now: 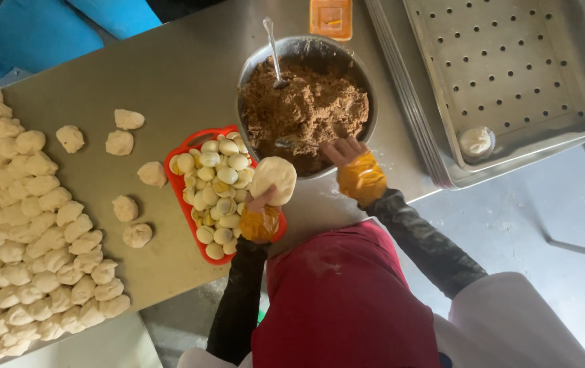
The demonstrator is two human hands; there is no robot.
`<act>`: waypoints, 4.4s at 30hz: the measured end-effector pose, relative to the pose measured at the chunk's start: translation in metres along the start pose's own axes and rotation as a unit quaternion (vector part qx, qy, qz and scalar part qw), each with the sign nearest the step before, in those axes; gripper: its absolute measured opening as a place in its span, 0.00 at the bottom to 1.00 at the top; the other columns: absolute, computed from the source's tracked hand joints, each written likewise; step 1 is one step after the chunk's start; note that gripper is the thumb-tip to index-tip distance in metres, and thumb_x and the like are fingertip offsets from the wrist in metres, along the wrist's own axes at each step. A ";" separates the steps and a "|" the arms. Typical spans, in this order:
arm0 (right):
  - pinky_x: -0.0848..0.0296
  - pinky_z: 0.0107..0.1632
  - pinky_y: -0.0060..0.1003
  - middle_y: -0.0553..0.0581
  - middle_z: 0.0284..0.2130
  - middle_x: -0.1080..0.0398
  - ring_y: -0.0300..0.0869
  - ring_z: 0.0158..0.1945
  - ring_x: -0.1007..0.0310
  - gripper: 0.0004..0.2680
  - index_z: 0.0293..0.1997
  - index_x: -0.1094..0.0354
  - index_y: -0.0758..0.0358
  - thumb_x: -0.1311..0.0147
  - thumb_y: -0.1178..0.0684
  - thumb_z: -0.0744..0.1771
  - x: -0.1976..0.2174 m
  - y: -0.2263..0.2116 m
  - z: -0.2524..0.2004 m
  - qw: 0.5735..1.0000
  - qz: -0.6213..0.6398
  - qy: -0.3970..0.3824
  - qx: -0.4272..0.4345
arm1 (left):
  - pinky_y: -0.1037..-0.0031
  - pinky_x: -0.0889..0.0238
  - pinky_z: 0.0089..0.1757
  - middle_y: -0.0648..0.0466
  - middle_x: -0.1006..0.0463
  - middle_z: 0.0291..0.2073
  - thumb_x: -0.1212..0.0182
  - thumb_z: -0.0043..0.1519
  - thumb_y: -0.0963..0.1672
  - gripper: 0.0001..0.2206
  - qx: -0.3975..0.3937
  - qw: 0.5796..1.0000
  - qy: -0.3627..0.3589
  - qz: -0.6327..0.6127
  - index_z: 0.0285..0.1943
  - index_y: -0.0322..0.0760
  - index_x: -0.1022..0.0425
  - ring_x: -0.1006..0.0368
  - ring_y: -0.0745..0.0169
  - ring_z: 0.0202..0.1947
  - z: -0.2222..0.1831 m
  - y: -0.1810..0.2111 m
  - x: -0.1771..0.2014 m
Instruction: Making steamed buns by filling dough with meat and boiled egg pieces.
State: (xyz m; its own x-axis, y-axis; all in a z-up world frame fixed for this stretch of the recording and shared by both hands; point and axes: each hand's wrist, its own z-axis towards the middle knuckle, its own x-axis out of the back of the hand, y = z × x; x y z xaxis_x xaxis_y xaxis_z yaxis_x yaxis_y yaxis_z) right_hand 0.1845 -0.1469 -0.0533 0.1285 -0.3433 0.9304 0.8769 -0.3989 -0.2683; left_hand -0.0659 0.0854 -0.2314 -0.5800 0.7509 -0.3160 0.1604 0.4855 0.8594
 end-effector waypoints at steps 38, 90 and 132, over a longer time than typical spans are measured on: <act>0.27 0.39 0.46 0.60 0.36 0.29 0.53 0.36 0.27 0.16 0.59 0.29 0.57 0.49 0.63 0.65 0.013 -0.010 -0.029 0.985 0.137 -0.056 -0.092 | 0.73 0.34 0.30 0.50 0.22 0.31 0.33 0.58 0.44 0.12 0.068 0.986 0.020 -0.150 0.46 0.31 0.24 0.27 0.63 0.27 0.016 0.036 -0.063; 0.24 0.40 0.50 0.63 0.39 0.23 0.59 0.37 0.23 0.12 0.56 0.28 0.57 0.51 0.60 0.68 0.031 0.020 0.015 0.987 0.120 -0.099 0.031 | 0.70 0.33 0.51 0.47 0.25 0.51 0.39 0.65 0.47 0.19 0.004 0.949 0.045 -0.311 0.61 0.28 0.32 0.28 0.59 0.51 0.019 0.015 -0.085; 0.27 0.50 0.49 0.65 0.45 0.28 0.59 0.50 0.26 0.13 0.55 0.33 0.66 0.58 0.68 0.67 0.085 -0.046 0.013 0.975 0.190 0.095 -0.067 | 0.67 0.31 0.58 0.43 0.23 0.55 0.36 0.64 0.43 0.20 -0.009 0.907 -0.008 -0.421 0.62 0.23 0.31 0.26 0.53 0.58 0.042 0.111 -0.155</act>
State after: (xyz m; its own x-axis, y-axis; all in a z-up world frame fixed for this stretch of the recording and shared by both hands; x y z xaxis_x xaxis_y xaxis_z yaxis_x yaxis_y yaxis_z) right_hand 0.1612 -0.1471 0.0412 0.3328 -0.6348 0.6974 0.7131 -0.3145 -0.6266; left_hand 0.0750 0.0421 -0.1036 -0.4800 0.1233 -0.8686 -0.3471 0.8826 0.3171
